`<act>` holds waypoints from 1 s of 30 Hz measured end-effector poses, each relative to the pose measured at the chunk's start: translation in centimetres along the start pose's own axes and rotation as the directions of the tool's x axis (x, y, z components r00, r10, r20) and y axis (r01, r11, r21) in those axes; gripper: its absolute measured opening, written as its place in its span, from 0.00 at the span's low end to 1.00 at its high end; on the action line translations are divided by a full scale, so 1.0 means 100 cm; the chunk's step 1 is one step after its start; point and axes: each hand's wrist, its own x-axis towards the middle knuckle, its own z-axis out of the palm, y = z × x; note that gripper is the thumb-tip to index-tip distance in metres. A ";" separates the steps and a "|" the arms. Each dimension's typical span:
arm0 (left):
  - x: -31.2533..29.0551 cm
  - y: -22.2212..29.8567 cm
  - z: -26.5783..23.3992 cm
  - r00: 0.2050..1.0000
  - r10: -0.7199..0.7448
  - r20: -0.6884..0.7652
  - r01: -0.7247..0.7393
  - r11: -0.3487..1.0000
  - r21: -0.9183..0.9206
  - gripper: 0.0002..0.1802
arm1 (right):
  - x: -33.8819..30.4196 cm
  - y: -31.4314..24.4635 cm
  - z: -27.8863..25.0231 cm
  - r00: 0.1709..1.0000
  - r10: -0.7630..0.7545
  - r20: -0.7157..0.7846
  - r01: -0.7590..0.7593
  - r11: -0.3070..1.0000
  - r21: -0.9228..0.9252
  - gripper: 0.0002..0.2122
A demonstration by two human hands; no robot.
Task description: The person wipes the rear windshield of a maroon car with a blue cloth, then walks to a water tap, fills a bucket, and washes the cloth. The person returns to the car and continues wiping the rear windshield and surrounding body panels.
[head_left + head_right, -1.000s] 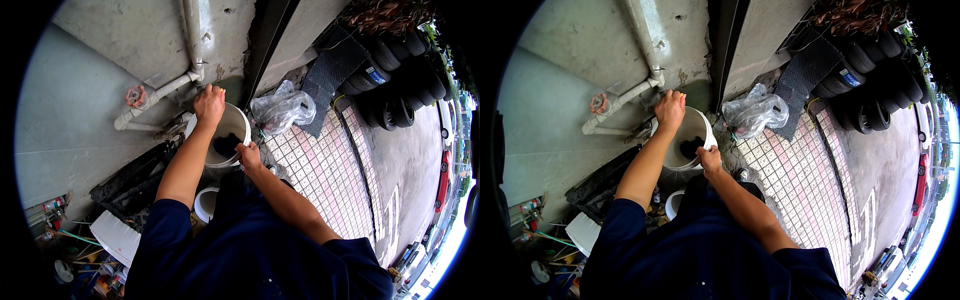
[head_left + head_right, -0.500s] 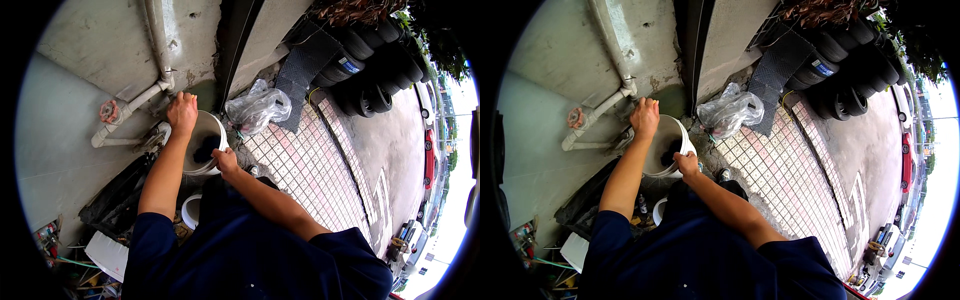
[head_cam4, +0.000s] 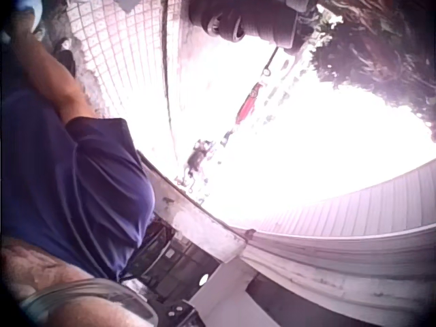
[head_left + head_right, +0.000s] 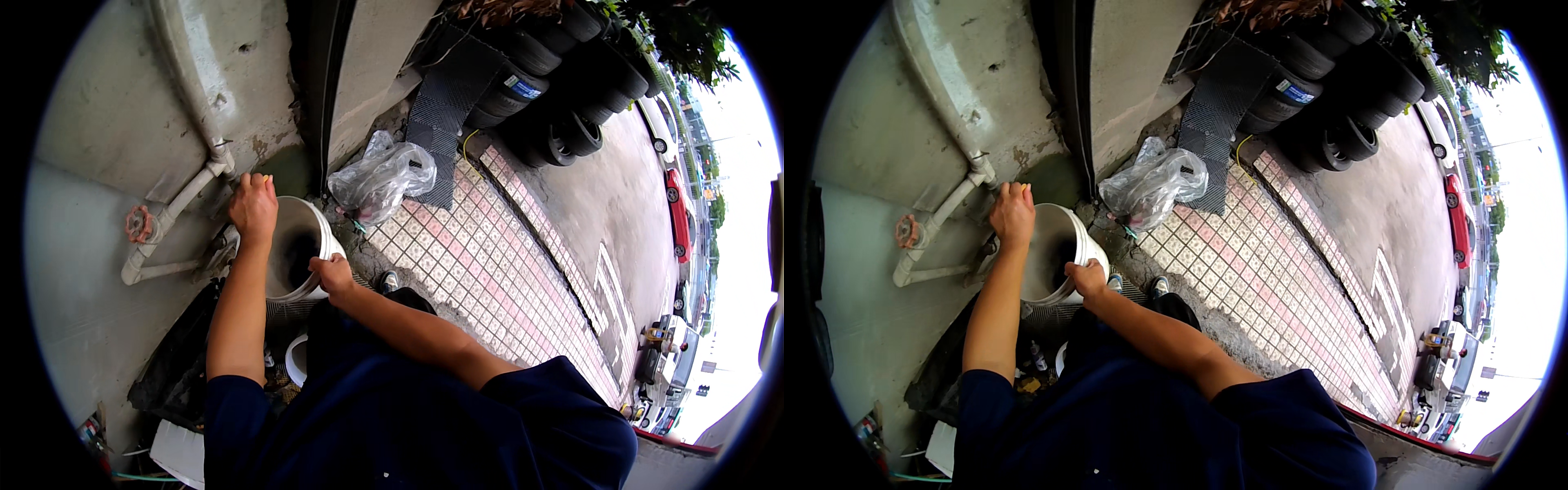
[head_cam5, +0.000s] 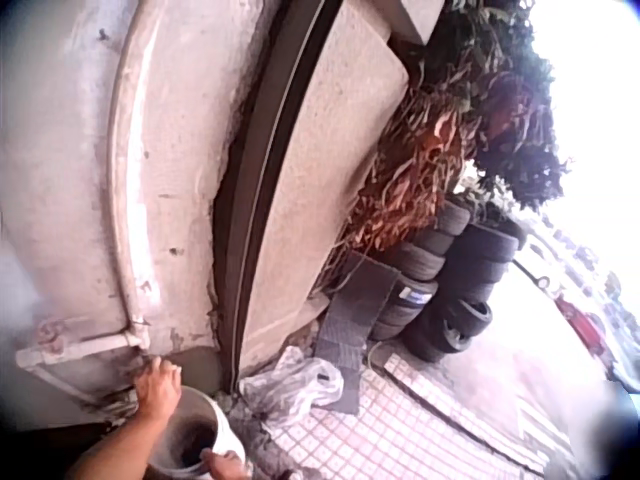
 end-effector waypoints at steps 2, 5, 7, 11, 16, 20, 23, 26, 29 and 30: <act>0.002 0.004 -0.002 1.000 0.018 -0.021 -0.018 1.000 -0.016 0.16 | 0.020 0.016 -0.009 0.998 0.057 0.017 -0.054 0.989 -0.139 0.18; 0.001 0.008 -0.003 1.000 0.010 -0.029 -0.011 0.999 -0.037 0.16 | 0.020 0.021 -0.002 0.997 -0.030 -0.076 0.005 0.950 -0.314 0.21; 0.000 0.002 -0.006 1.000 -0.002 -0.025 0.001 0.999 -0.032 0.15 | 0.000 0.000 0.003 0.996 -0.002 -0.086 -0.029 0.930 -0.366 0.24; 0.000 0.008 -0.009 1.000 -0.004 0.003 0.004 0.999 -0.041 0.15 | -0.006 0.003 0.001 0.996 0.019 -0.086 -0.043 0.957 -0.286 0.23; -0.001 0.010 -0.004 1.000 -0.006 -0.001 0.006 0.999 -0.042 0.15 | -0.006 0.021 -0.002 0.998 0.005 -0.056 -0.022 0.949 -0.316 0.24; -0.003 0.010 0.008 0.999 0.030 0.022 -0.027 0.994 -0.107 0.15 | -0.012 0.015 -0.009 0.998 0.026 -0.062 -0.048 0.927 -0.373 0.33; -0.002 0.001 -0.002 0.999 0.032 -0.008 -0.033 0.994 -0.100 0.15 | -0.023 0.007 -0.004 0.997 0.054 -0.047 -0.068 0.916 -0.395 0.37; -0.001 0.000 -0.008 0.999 0.035 -0.013 -0.035 0.998 -0.060 0.15 | -0.017 0.013 -0.001 0.997 0.065 -0.030 -0.071 0.902 -0.425 0.39; 0.000 0.006 -0.015 1.000 0.020 0.001 -0.020 0.999 -0.033 0.15 | -0.012 0.015 -0.002 0.996 0.075 -0.046 -0.087 0.896 -0.435 0.42; 0.000 0.007 -0.015 1.000 0.022 -0.003 -0.022 0.999 -0.036 0.15 | -0.009 0.019 -0.002 0.995 0.060 -0.074 -0.086 0.897 -0.433 0.40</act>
